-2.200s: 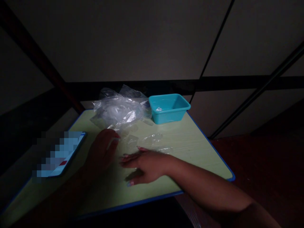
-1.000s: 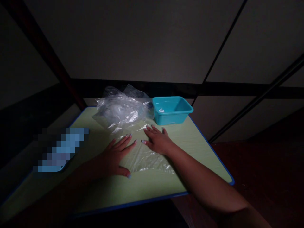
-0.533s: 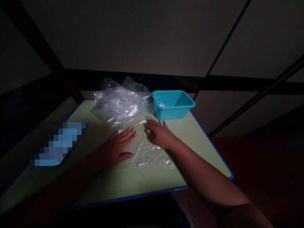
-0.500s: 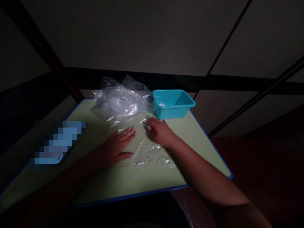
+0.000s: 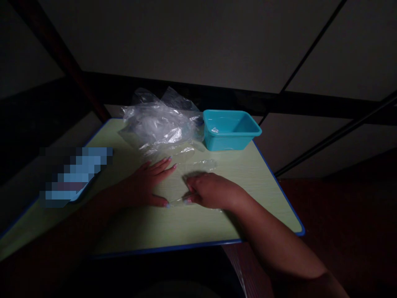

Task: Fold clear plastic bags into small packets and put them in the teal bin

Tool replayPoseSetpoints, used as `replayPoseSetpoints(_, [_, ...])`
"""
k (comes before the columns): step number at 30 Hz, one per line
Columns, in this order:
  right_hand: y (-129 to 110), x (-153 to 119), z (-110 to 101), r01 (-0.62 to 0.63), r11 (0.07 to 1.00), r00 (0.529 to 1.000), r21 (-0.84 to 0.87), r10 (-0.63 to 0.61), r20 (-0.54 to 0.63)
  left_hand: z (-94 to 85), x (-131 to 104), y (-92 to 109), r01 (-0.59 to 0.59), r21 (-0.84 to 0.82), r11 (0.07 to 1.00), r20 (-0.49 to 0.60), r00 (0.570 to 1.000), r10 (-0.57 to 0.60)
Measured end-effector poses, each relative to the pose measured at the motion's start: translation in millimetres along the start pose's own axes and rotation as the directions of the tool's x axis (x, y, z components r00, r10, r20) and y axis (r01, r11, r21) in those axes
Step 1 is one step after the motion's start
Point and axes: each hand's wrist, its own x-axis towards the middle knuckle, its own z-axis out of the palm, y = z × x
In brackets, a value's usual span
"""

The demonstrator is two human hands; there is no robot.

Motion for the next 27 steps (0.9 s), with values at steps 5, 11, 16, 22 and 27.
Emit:
replayPoseSetpoints(5, [3.0, 0.7, -4.3, 0.055, 0.998, 0.998, -0.033, -0.056, -0.030, 0.6, -0.3, -0.2, -0.008, -0.008, 1.000, -0.001, 1.000, 0.008])
replayPoseSetpoints(11, [4.0, -5.6, -6.6, 0.187, 0.914, 0.948, 0.359, -0.263, 0.176, 5.3, -1.4, -3.3, -0.022, -0.003, 1.000, -0.021, 1.000, 0.022])
replayPoseSetpoints(16, [2.6, -9.2, -10.6, 0.169, 0.744, 0.840, 0.646, -0.451, 0.300, 4.2, 0.0, -1.9, -0.026, 0.002, 1.000, -0.046, 0.999, 0.026])
replayPoseSetpoints(22, [-1.0, 7.0, 4.5, 0.165, 0.976, 0.923, 0.139, -0.104, -0.370, 2.5, 3.7, -1.5, -0.023, 0.022, 0.999, -0.178, 0.984, 0.027])
replayPoseSetpoints(27, [0.1, 19.1, 31.2, 0.053, 0.998, 0.996, -0.038, -0.056, -0.074, 14.8, 0.9, -9.6, 0.003, 0.011, 1.000, -0.077, 0.997, -0.002])
